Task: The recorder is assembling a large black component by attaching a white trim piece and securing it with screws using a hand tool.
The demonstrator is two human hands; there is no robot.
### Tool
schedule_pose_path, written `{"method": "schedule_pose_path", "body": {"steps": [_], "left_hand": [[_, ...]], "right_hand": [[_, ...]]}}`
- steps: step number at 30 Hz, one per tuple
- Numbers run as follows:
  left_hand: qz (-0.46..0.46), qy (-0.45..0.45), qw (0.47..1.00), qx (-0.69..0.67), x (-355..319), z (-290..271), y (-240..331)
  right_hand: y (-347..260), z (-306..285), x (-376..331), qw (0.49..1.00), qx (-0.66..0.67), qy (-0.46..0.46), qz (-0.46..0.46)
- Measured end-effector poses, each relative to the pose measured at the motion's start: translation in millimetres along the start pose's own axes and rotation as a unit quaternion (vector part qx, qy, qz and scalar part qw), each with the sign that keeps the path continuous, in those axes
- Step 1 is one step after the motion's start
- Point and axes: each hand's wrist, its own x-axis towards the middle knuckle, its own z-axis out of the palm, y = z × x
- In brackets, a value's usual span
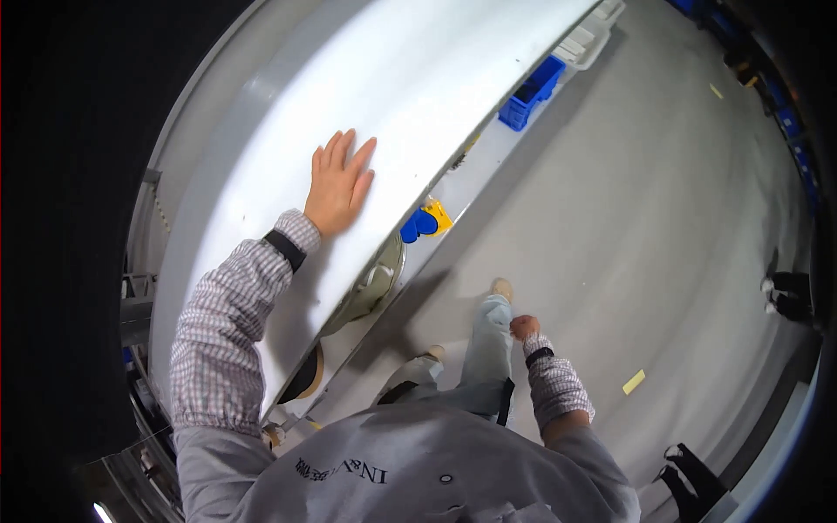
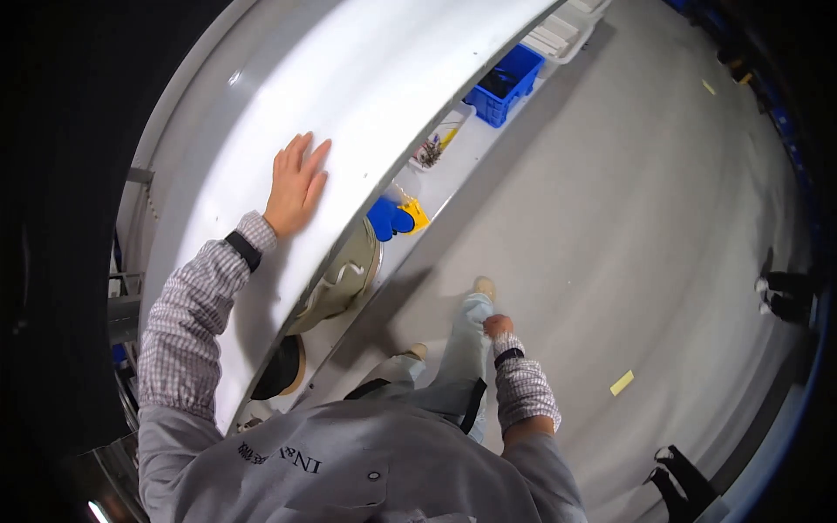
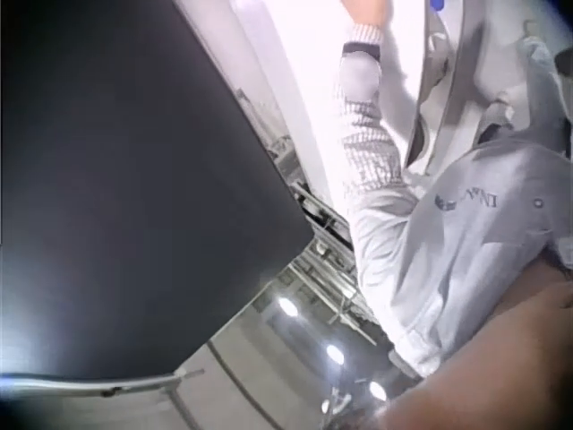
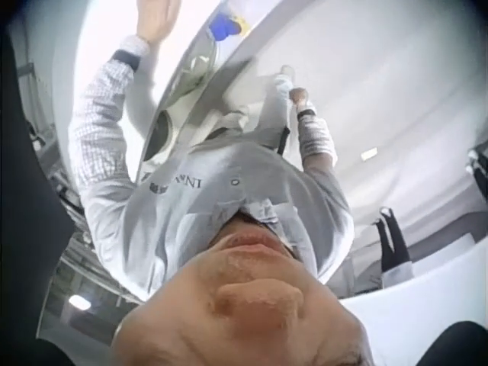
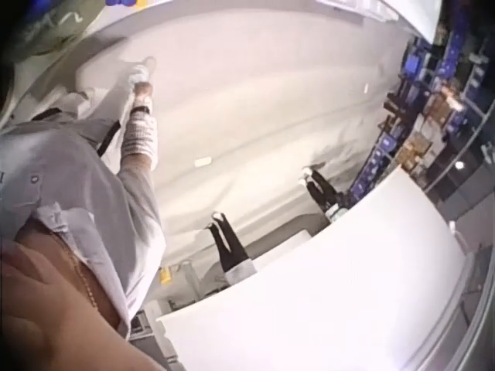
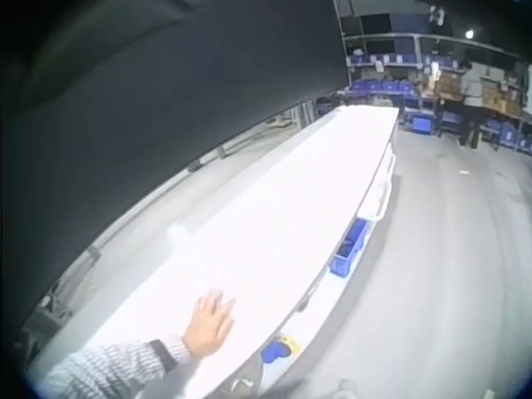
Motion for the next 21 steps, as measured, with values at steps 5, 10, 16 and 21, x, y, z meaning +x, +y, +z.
{"method": "schedule_pose_path", "body": {"steps": [5,10,16,21], "left_hand": [[-0.046,-0.083,0.995,-0.015,-7,-24,-7],[-0.069,-0.120,0.990,-0.041,-8,-30,-8],[-0.050,-0.135,0.988,-0.057,6,-15,-12],[-0.069,-0.137,0.988,-0.033,-6,-30,-15]], "right_hand": [[-161,-70,149,0.960,-0.051,0.164,-0.220],[-320,-100,230,0.923,0.063,0.214,-0.315],[-351,-79,337,0.871,-0.192,0.284,-0.351],[-369,-67,341,0.885,-0.206,0.209,-0.361]]}}
